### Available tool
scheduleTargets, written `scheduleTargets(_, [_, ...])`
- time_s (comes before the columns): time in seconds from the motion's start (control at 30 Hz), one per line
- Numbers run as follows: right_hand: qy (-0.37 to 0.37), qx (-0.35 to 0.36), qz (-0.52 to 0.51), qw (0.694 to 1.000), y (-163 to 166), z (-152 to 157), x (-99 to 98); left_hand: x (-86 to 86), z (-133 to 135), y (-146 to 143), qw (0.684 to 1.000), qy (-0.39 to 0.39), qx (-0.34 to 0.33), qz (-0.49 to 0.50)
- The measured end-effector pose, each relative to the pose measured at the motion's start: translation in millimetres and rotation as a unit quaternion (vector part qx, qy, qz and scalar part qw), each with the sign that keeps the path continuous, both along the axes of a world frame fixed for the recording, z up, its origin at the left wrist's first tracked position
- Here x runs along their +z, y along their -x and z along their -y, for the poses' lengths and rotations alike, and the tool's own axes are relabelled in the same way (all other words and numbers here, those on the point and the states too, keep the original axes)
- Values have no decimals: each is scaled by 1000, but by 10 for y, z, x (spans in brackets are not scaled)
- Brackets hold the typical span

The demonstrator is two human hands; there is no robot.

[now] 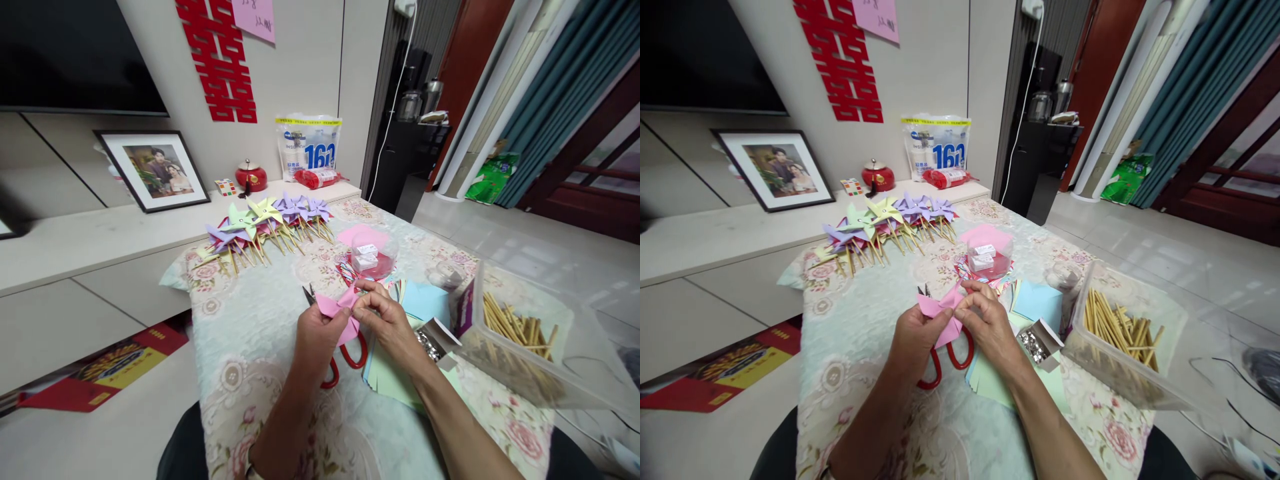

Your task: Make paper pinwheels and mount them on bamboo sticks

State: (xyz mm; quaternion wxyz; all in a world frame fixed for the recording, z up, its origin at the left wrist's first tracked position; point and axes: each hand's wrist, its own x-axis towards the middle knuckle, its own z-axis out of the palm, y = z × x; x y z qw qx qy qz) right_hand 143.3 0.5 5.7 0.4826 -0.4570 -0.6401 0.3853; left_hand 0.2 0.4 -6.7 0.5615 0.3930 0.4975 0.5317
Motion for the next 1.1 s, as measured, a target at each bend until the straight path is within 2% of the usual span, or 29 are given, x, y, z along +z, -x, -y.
scheduleTargets(0.5, [4, -13, -1, 1000, 8, 6, -5, 24, 13, -9, 1000, 5, 8, -5])
scheduleTargets(0.73, [32, -9, -62, 998, 34, 6, -15, -28, 4, -4, 999, 10, -3, 32])
scheduleTargets(0.9, [59, -23, -100, 993, 41, -4, -28, 21, 16, -18, 998, 25, -3, 58])
scheduleTargets(1.1, [58, -37, -113, 991, 46, -16, -38, 57, 23, -44, 996, 20, 12, 83])
